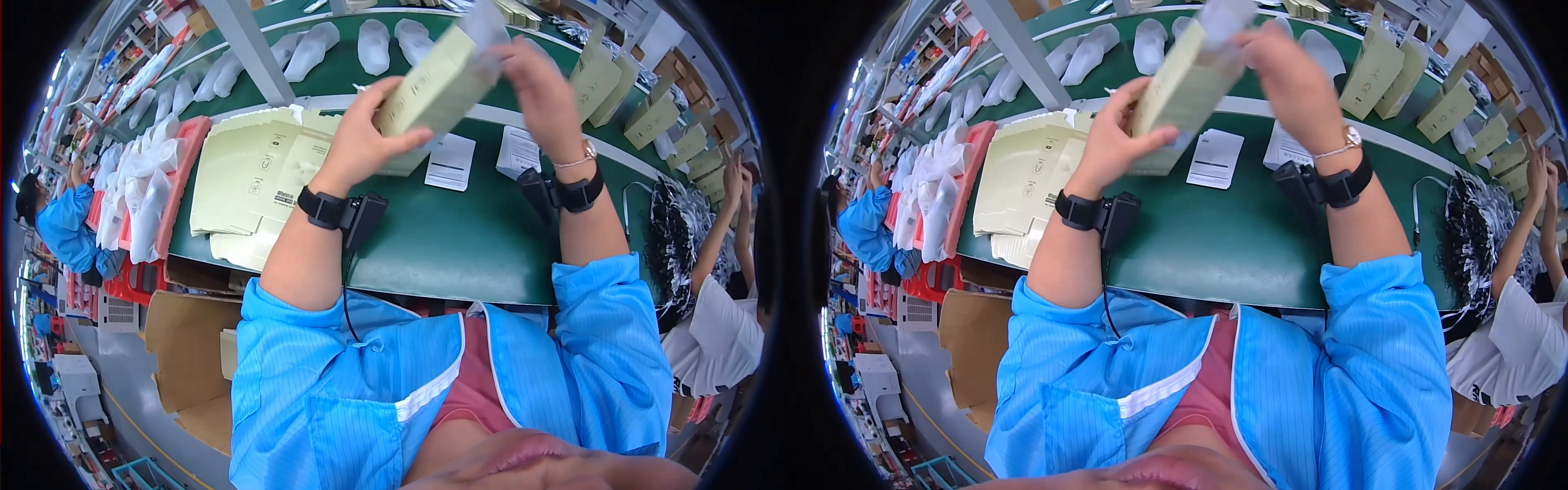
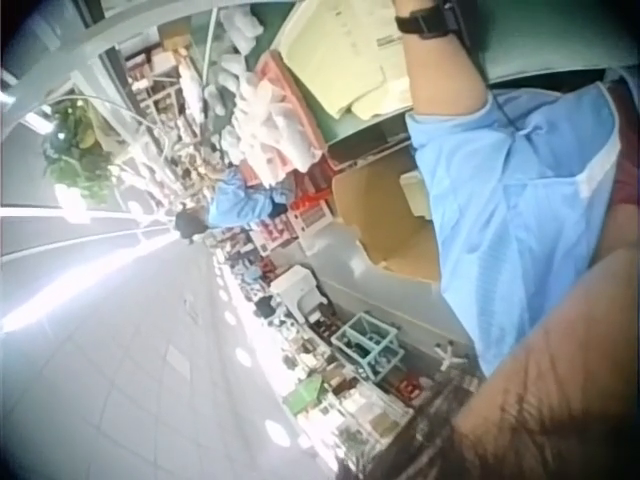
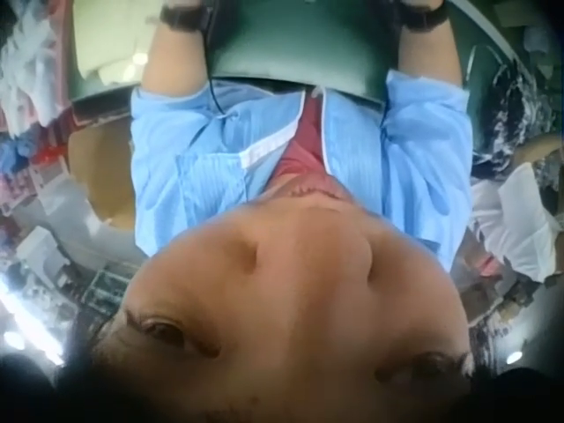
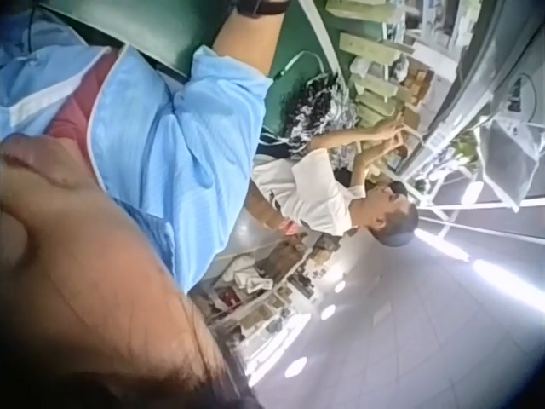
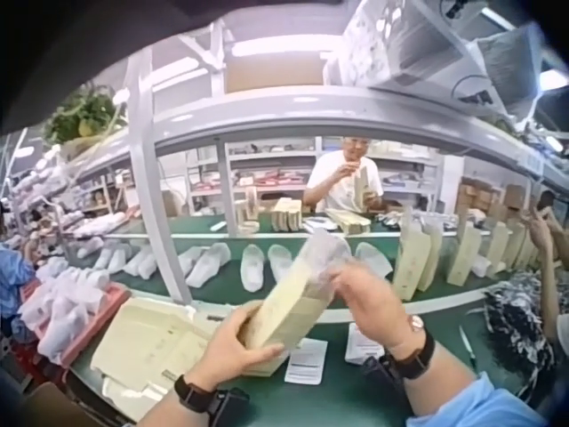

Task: Folding flat cardboard sleeves into boxes at a manual assembly station.

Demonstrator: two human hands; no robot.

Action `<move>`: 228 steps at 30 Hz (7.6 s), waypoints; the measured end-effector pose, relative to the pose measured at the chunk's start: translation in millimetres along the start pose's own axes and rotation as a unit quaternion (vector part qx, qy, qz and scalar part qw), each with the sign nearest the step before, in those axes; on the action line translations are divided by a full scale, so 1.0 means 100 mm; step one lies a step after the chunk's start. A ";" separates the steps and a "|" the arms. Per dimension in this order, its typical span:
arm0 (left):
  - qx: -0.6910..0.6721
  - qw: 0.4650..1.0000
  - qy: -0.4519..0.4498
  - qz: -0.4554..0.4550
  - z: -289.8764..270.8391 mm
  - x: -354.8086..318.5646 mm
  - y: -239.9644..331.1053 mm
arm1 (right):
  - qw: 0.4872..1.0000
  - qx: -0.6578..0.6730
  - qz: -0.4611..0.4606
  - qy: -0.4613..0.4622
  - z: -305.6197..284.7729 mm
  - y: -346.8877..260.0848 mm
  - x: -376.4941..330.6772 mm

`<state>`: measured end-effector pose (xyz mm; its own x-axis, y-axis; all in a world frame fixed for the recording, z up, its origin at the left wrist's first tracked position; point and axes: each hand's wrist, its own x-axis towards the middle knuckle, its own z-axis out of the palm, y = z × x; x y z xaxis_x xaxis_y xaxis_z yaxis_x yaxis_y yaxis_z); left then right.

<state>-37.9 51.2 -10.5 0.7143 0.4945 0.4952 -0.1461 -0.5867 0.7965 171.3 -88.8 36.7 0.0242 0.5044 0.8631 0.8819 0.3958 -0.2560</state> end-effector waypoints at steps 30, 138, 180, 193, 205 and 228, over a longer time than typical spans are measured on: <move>0.126 0.990 -0.012 -0.069 -0.07 -0.02 -0.07 | 0.880 0.268 0.304 -0.249 0.67 -0.27 -0.29; 0.086 0.996 -0.003 0.016 0.05 0.01 0.09 | 0.977 -0.029 0.005 -0.213 0.05 -0.24 0.07; 0.289 0.938 0.093 0.167 -0.17 -0.02 0.13 | 0.839 0.332 0.334 -0.272 0.13 -0.24 0.13; 0.243 0.880 0.218 0.344 0.06 -0.03 0.27 | 0.825 0.527 0.201 0.034 0.51 -0.85 0.04; 0.223 0.897 0.187 0.332 0.05 -0.07 0.23 | 0.760 0.611 0.218 -0.041 0.41 -0.72 0.12; -0.207 0.964 0.157 -0.052 -0.06 0.08 0.09 | 0.983 -0.046 -0.177 -0.032 0.26 -0.44 0.07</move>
<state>-37.7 53.1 2.6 0.5075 0.7440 0.4346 -0.3926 -0.2493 0.8853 120.1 -82.7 42.3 -0.3188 0.3952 0.8615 0.8683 0.4862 0.0983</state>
